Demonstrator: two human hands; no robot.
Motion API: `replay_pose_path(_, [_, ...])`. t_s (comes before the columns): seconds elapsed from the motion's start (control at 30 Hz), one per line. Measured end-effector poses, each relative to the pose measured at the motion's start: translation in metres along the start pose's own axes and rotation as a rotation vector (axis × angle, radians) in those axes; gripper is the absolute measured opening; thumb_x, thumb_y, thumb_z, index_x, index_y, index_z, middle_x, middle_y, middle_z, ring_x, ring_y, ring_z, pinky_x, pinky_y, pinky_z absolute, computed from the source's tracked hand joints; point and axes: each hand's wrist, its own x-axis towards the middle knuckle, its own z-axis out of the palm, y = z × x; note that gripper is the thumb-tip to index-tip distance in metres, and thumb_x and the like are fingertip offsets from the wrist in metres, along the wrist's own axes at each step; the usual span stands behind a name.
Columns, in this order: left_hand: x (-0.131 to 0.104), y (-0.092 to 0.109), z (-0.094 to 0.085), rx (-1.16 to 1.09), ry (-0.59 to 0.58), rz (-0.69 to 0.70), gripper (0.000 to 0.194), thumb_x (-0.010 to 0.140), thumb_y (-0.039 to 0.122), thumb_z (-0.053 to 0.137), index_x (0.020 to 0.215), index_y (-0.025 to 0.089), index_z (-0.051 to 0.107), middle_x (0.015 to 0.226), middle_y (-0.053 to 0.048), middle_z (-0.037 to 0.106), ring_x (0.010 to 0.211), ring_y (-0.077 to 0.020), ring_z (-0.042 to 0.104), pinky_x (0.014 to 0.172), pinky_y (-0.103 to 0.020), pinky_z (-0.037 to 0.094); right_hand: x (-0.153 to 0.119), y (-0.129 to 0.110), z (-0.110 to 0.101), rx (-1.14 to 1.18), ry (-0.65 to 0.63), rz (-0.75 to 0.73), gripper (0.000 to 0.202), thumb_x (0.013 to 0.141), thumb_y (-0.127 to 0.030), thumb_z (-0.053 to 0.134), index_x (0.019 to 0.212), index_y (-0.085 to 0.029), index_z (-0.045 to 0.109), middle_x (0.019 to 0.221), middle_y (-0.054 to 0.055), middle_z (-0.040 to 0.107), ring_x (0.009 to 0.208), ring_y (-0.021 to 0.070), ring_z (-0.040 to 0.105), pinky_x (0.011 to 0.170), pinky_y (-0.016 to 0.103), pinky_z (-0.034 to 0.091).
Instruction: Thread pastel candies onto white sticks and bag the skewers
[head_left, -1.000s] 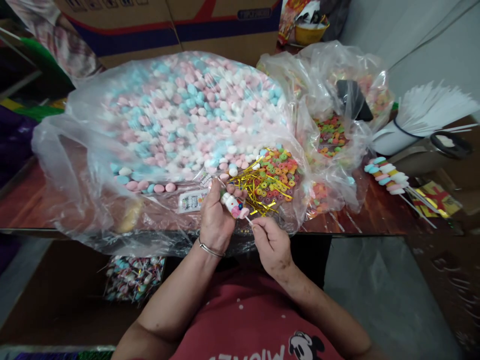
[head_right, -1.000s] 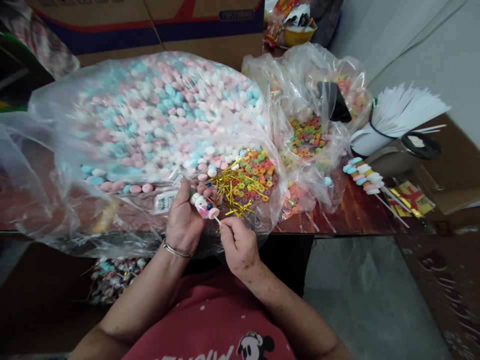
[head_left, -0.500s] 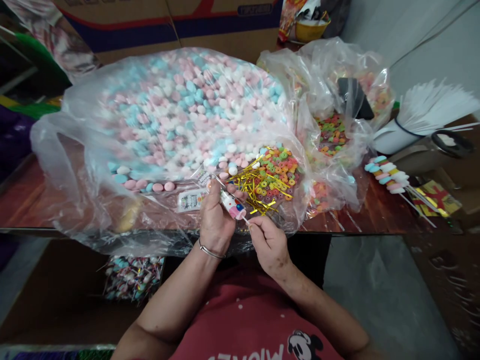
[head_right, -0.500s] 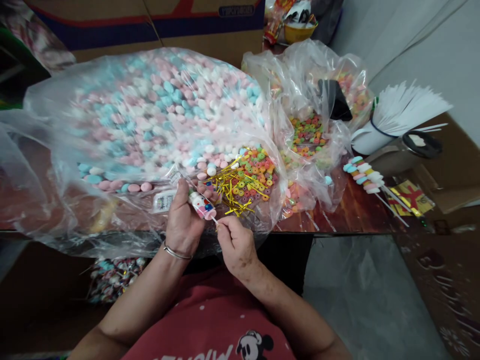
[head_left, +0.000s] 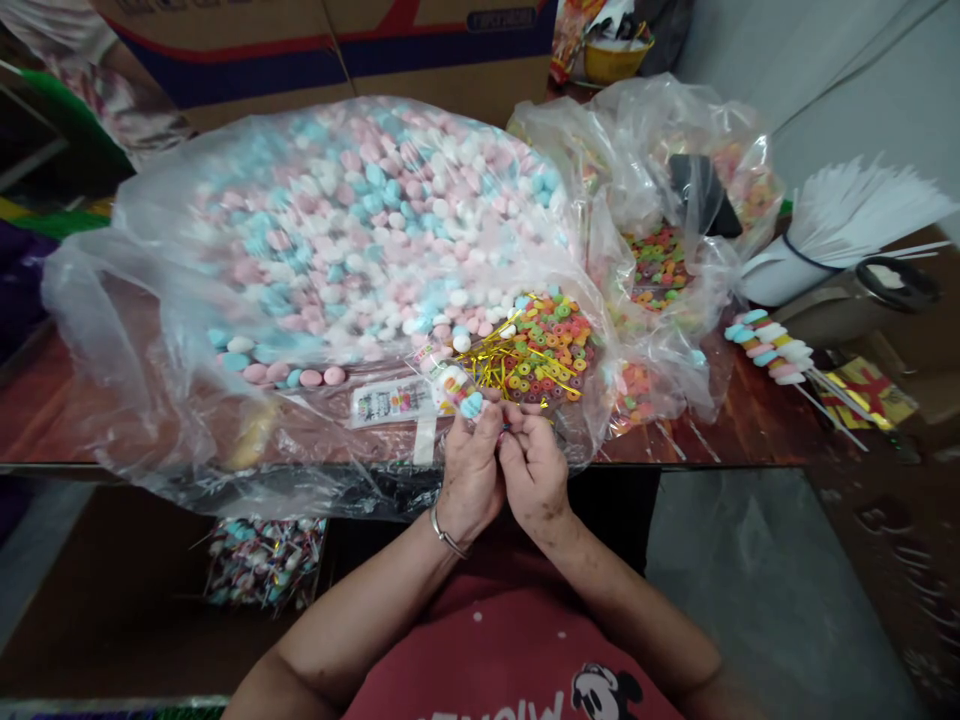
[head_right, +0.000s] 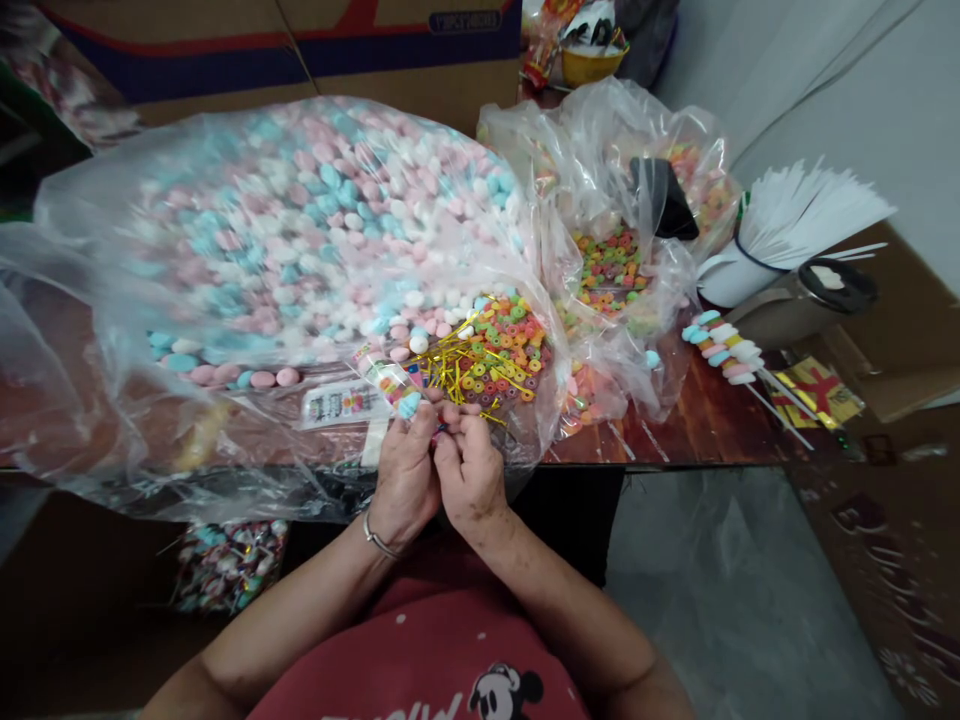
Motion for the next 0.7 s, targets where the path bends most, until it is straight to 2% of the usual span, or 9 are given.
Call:
replay_pose_path(0.1, [0.001, 0.002, -0.002, 0.027, -0.027, -0.010, 0.036, 0.071, 0.041, 0.078, 0.093, 0.019, 0.060, 0.079, -0.002, 0.071, 0.080, -0.0166, 0.069, 0.078, -0.028, 0.053, 0.002, -0.003, -0.006, -0.027, 0.009, -0.079, 0.016, 0.087, -0.024, 0.045, 0.103, -0.022, 0.046, 0.091, 0.006, 0.072, 0.078, 0.0162, 0.070, 0.069, 0.027, 0.054])
replay_pose_path(0.17, [0.005, 0.007, -0.004, 0.050, -0.044, 0.010, 0.034, 0.072, 0.040, 0.078, 0.092, 0.018, 0.061, 0.077, -0.003, 0.072, 0.083, -0.0190, 0.070, 0.081, -0.031, 0.052, 0.001, -0.007, -0.011, -0.104, -0.027, -0.132, 0.016, 0.088, -0.022, 0.043, 0.103, -0.021, 0.047, 0.088, 0.005, 0.072, 0.076, 0.0159, 0.069, 0.067, 0.025, 0.052])
replay_pose_path(0.3, [0.013, 0.016, -0.004, 0.116, -0.072, 0.079, 0.030, 0.074, 0.040, 0.075, 0.088, 0.017, 0.062, 0.066, -0.002, 0.069, 0.085, -0.0213, 0.070, 0.081, -0.032, 0.052, -0.003, -0.013, -0.016, -0.351, -0.178, -0.232, 0.018, 0.093, -0.023, 0.038, 0.089, -0.020, 0.055, 0.062, 0.001, 0.064, 0.052, 0.0137, 0.059, 0.053, 0.023, 0.042])
replay_pose_path(0.37, [0.013, 0.017, -0.004, 0.184, -0.105, 0.030, 0.029, 0.079, 0.043, 0.070, 0.085, 0.015, 0.064, 0.066, -0.003, 0.069, 0.084, -0.0209, 0.069, 0.079, -0.031, 0.052, -0.004, -0.015, -0.016, -0.376, -0.162, -0.274, 0.023, 0.094, -0.022, 0.036, 0.082, -0.020, 0.055, 0.058, 0.001, 0.060, 0.050, 0.0133, 0.057, 0.052, 0.023, 0.040])
replay_pose_path(0.43, [0.010, 0.016, -0.005, 0.263, -0.149, -0.020, 0.031, 0.083, 0.045, 0.065, 0.079, 0.014, 0.065, 0.071, -0.006, 0.070, 0.085, -0.0203, 0.068, 0.079, -0.030, 0.051, -0.005, -0.015, -0.013, -0.329, -0.113, -0.269, 0.025, 0.094, -0.021, 0.034, 0.080, -0.020, 0.055, 0.060, 0.002, 0.061, 0.051, 0.0135, 0.057, 0.052, 0.024, 0.041])
replay_pose_path(0.5, [0.007, 0.014, -0.005, 0.315, -0.197, -0.007, 0.034, 0.085, 0.046, 0.061, 0.073, 0.014, 0.064, 0.079, -0.007, 0.071, 0.088, -0.0198, 0.066, 0.081, -0.029, 0.050, -0.005, -0.014, -0.009, -0.268, -0.102, -0.223, 0.024, 0.094, -0.021, 0.034, 0.082, -0.020, 0.055, 0.060, 0.001, 0.059, 0.049, 0.0132, 0.054, 0.050, 0.024, 0.040])
replay_pose_path(0.6, [0.005, 0.012, -0.008, 0.380, -0.285, 0.038, 0.033, 0.089, 0.042, 0.057, 0.071, 0.015, 0.063, 0.087, -0.008, 0.070, 0.091, -0.0190, 0.063, 0.086, -0.029, 0.047, -0.007, -0.011, -0.005, -0.194, -0.124, -0.137, 0.024, 0.095, -0.023, 0.033, 0.089, -0.021, 0.056, 0.055, -0.002, 0.053, 0.043, 0.0126, 0.047, 0.045, 0.024, 0.038])
replay_pose_path(0.7, [0.006, 0.016, -0.014, 0.448, -0.327, 0.040, 0.030, 0.090, 0.038, 0.055, 0.073, 0.016, 0.064, 0.088, -0.007, 0.070, 0.088, -0.0182, 0.062, 0.084, -0.029, 0.047, -0.006, -0.014, -0.010, -0.198, -0.191, -0.113, 0.025, 0.095, -0.023, 0.031, 0.093, -0.021, 0.056, 0.053, -0.003, 0.052, 0.043, 0.0128, 0.048, 0.046, 0.024, 0.039])
